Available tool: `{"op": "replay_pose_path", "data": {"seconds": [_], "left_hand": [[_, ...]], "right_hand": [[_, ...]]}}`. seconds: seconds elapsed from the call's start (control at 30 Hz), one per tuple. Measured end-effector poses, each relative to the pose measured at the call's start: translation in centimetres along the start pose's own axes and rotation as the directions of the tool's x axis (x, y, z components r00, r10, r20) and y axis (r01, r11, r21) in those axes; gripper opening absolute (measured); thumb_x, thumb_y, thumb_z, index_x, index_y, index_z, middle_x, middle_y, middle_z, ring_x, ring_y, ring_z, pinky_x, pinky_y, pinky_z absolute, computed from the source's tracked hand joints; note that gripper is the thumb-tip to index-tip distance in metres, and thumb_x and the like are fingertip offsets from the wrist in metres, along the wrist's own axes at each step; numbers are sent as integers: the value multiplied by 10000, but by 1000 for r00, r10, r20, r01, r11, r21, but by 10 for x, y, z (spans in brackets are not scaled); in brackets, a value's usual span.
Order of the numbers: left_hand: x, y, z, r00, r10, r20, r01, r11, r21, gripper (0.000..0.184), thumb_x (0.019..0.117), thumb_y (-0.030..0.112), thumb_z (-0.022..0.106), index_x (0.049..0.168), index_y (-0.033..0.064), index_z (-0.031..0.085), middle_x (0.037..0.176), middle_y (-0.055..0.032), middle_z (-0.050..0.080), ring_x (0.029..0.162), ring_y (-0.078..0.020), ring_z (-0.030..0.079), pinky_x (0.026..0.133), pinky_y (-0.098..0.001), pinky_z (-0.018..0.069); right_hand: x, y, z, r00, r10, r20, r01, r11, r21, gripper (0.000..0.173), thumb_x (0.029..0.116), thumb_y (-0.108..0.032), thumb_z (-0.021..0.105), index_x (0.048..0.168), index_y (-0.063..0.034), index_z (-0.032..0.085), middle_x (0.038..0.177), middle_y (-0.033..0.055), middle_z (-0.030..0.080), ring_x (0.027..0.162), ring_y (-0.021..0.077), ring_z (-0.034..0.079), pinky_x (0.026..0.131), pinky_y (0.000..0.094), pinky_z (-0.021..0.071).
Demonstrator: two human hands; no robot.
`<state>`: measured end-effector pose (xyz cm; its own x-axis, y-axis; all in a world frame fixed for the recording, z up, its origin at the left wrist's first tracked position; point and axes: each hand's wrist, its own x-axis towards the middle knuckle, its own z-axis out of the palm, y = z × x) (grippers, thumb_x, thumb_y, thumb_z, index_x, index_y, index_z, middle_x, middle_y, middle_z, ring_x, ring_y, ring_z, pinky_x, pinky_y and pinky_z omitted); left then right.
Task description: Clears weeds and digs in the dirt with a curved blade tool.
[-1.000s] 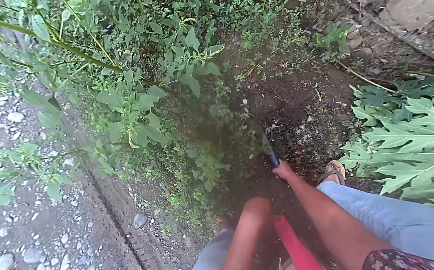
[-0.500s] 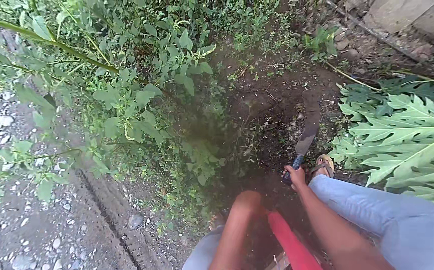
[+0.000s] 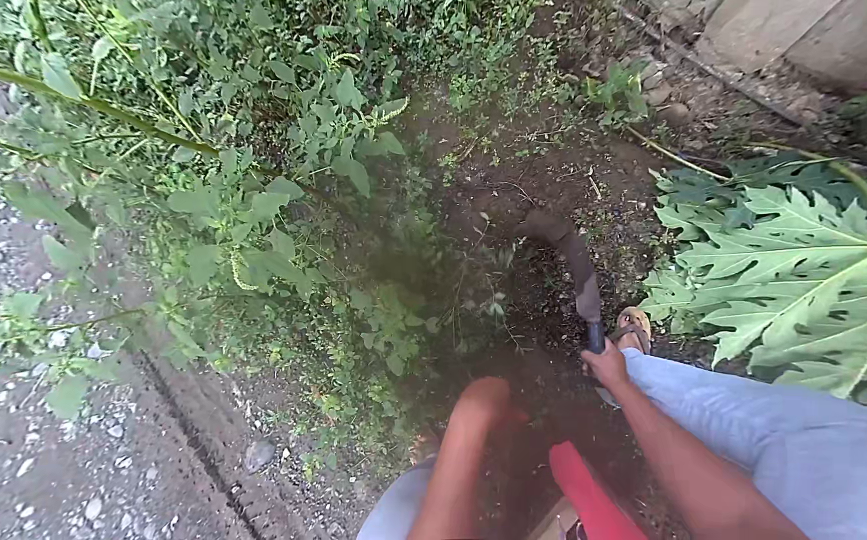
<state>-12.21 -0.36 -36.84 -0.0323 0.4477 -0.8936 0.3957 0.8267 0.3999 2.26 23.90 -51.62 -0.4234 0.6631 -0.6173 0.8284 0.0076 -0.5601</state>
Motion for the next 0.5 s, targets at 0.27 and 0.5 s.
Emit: {"op": "replay_pose_path", "data": {"seconds": [0.27,0.5], "left_hand": [[1,-3,-4,1000,9,20,-10,1000,22,518,1027,445,610,1189,-43,669,1212,-261,672,1175,-415,641,1015,-624,481],[-2,-3,-4,1000,11,13,-11,1000,19,519,1039,440,596,1201,-49,663,1234,-266,661,1203,-418,626,1036,-620,467]], "right_hand": [[14,-7,34,974,143,174,-57,904,-424,626,925,-121,725,1485,-3,472,1201,269,674,1002,390,709,896,557,570],[8,-19,9,993,8,117,31,944,-329,574,930,-111,719,1446,16,504,1097,267,682,879,369,706,833,547,568]]}}
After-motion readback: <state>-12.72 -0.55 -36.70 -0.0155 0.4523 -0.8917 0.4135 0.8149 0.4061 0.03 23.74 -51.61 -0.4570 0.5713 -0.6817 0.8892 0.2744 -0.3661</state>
